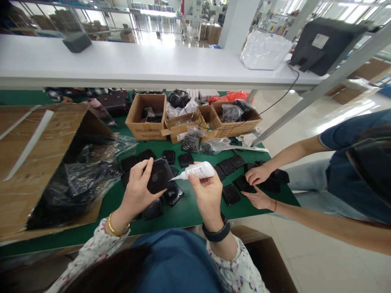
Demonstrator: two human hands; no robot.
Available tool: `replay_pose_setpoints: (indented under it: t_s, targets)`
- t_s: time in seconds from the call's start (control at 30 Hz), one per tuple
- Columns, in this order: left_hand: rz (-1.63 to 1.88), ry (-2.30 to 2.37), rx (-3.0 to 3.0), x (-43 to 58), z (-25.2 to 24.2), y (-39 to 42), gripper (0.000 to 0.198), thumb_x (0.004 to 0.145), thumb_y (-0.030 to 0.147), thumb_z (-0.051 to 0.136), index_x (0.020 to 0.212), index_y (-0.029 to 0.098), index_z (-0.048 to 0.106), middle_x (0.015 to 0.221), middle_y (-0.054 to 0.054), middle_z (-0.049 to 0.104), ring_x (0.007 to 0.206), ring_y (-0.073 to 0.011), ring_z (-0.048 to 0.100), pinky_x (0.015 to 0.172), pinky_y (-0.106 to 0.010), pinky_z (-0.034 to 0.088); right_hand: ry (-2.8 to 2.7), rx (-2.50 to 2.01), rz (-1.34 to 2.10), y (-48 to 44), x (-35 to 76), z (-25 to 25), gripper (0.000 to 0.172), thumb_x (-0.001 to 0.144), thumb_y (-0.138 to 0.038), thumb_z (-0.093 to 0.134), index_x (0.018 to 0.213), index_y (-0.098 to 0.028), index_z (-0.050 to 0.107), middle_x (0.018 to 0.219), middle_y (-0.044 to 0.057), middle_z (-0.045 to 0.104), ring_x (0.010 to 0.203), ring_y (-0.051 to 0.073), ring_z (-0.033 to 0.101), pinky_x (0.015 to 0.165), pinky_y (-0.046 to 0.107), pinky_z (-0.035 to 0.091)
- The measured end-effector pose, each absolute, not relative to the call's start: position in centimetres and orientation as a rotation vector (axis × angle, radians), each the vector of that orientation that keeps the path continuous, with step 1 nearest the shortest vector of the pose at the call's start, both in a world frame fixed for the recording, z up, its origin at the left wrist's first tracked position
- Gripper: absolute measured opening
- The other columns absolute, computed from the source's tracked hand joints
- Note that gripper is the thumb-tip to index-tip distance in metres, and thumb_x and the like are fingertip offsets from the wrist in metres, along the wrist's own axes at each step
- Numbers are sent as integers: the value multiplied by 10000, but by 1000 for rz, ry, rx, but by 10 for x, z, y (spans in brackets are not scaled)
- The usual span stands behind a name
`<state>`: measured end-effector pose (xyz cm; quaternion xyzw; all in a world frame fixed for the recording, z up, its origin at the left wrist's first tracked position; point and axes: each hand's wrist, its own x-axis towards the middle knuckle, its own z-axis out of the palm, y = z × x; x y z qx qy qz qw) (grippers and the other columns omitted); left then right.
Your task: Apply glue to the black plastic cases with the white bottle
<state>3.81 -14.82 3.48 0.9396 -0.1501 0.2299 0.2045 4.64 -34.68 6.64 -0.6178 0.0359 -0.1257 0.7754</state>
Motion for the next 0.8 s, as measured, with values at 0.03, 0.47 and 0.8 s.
replay_pose_setpoints:
  t_s: [0.03, 0.47, 0.8]
  targets:
    - [651, -423, 2620, 38, 35, -148, 915, 787, 393, 694, 1491, 143, 166, 1312, -183, 419, 1223, -348, 412, 1042, -520, 395, 59, -1348, -271, -347, 47, 69, 323, 747, -320, 777, 1015, -194, 648, 943, 50, 710, 821, 188, 660, 756, 322, 532]
    - [726, -430, 2603, 37, 55, -141, 890, 769, 346, 712, 1471, 102, 223, 1314, -191, 437, 1236, -340, 400, 1076, -502, 367, -274, -1616, -230, -345, 54, 109, 217, 792, -316, 740, 972, -232, 652, 911, 19, 670, 811, 177, 629, 731, 289, 485]
    - [748, -419, 2616, 32, 57, -139, 873, 775, 357, 705, 1459, 78, 240, 1315, -193, 432, 1245, -335, 385, 1091, -483, 352, -390, -1684, -203, -346, 55, 122, 172, 809, -294, 725, 946, -226, 645, 893, 7, 645, 750, 150, 594, 678, 268, 458]
